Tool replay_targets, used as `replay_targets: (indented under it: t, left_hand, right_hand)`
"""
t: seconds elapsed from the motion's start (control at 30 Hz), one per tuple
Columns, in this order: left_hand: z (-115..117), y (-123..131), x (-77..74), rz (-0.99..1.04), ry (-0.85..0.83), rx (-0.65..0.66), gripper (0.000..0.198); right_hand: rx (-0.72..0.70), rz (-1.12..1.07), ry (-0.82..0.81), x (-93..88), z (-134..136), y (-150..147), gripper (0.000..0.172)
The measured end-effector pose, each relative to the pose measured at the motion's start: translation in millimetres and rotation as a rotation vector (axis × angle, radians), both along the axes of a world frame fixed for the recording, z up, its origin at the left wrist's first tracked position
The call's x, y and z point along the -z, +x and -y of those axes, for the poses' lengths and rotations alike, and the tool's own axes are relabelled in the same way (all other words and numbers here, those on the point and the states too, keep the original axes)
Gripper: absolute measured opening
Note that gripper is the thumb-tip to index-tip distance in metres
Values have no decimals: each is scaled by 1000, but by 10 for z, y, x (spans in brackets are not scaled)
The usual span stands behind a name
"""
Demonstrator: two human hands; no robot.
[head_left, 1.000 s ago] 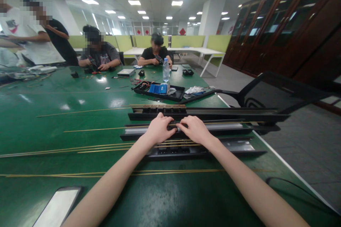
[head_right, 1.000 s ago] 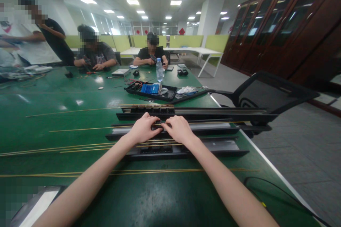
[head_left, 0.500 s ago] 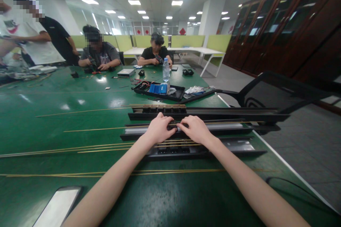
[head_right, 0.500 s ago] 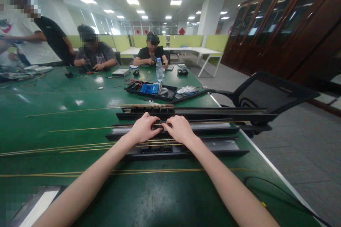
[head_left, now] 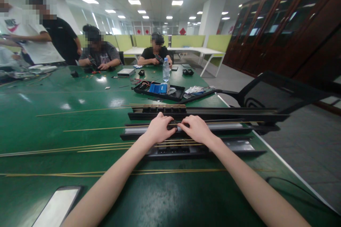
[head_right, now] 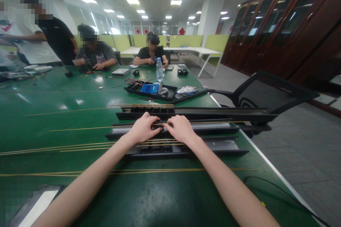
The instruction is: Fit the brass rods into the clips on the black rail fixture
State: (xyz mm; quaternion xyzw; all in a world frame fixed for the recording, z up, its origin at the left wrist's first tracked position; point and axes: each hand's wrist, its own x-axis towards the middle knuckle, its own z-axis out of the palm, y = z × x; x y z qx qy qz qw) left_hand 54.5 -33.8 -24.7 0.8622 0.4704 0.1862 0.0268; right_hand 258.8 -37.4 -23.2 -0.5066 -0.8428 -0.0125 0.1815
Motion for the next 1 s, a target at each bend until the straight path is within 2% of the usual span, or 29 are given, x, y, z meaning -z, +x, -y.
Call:
replay_targets:
  t: [0.47, 1.0]
  left_hand:
    - [6, 12, -16, -9, -19, -21, 40]
    - [5, 18, -21, -17, -17, -10, 41]
  right_hand:
    - [-24, -29, -24, -21, -18, 78, 40]
    - [-40, -49, -53, -55, -11, 110, 31]
